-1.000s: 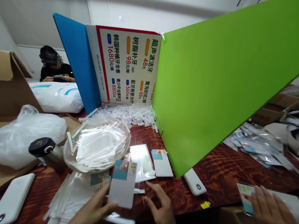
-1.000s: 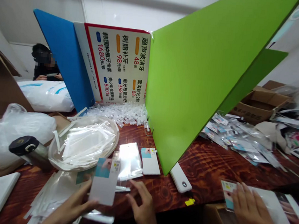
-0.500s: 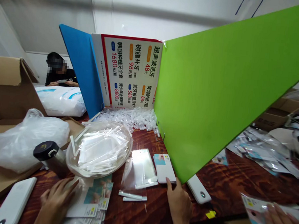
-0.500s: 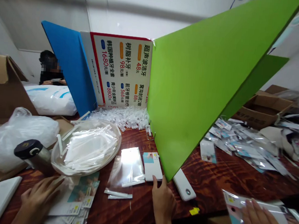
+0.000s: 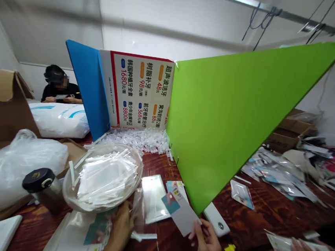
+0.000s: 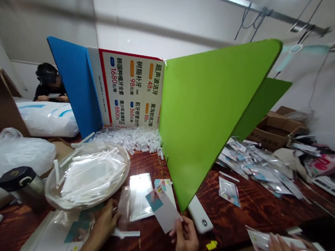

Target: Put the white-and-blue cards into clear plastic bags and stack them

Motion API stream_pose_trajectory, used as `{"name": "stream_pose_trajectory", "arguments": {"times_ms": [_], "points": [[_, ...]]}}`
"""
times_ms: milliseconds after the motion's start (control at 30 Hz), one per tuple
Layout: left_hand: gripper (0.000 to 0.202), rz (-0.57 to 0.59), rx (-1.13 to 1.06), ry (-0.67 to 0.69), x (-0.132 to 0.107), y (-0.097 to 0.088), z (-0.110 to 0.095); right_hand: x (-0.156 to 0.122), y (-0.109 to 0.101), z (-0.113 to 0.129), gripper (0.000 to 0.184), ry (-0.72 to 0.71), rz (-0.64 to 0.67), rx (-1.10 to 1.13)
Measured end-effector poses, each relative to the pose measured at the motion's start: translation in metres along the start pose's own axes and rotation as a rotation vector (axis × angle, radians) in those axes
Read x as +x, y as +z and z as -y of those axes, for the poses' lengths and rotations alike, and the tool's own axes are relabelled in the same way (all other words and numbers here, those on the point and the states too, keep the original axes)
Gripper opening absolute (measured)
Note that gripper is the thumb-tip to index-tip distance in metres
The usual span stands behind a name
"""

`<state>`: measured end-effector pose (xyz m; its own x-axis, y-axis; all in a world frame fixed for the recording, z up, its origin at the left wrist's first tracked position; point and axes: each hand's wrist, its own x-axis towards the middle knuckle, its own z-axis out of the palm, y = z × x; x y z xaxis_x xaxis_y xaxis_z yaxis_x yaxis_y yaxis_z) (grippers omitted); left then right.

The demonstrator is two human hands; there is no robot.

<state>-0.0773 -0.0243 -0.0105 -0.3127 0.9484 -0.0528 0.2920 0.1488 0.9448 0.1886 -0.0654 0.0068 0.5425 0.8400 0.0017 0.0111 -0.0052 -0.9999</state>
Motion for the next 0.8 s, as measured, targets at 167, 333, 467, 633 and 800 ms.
{"name": "stream_pose_trajectory", "arguments": {"times_ms": [167,333,467,633,800], "points": [[0.041,0.085,-0.340,-0.141,-0.003,-0.011,-0.008,-0.005,-0.021,0.003,0.051,0.169,0.347,-0.035],[0.051,0.121,-0.608,-0.323,-0.020,0.005,-0.028,-0.013,-0.007,0.002,0.042,0.171,0.604,-0.107],[0.055,0.084,-0.819,-0.418,-0.030,0.017,-0.038,-0.025,0.014,0.002,0.043,0.172,0.524,-0.011],[0.051,0.065,-0.864,-0.395,-0.034,0.022,-0.039,-0.030,0.020,-0.003,0.044,0.155,0.371,0.056],[0.050,0.085,-0.864,-0.414,-0.043,0.027,-0.039,-0.028,0.022,-0.011,0.046,0.115,0.277,0.083]]}}
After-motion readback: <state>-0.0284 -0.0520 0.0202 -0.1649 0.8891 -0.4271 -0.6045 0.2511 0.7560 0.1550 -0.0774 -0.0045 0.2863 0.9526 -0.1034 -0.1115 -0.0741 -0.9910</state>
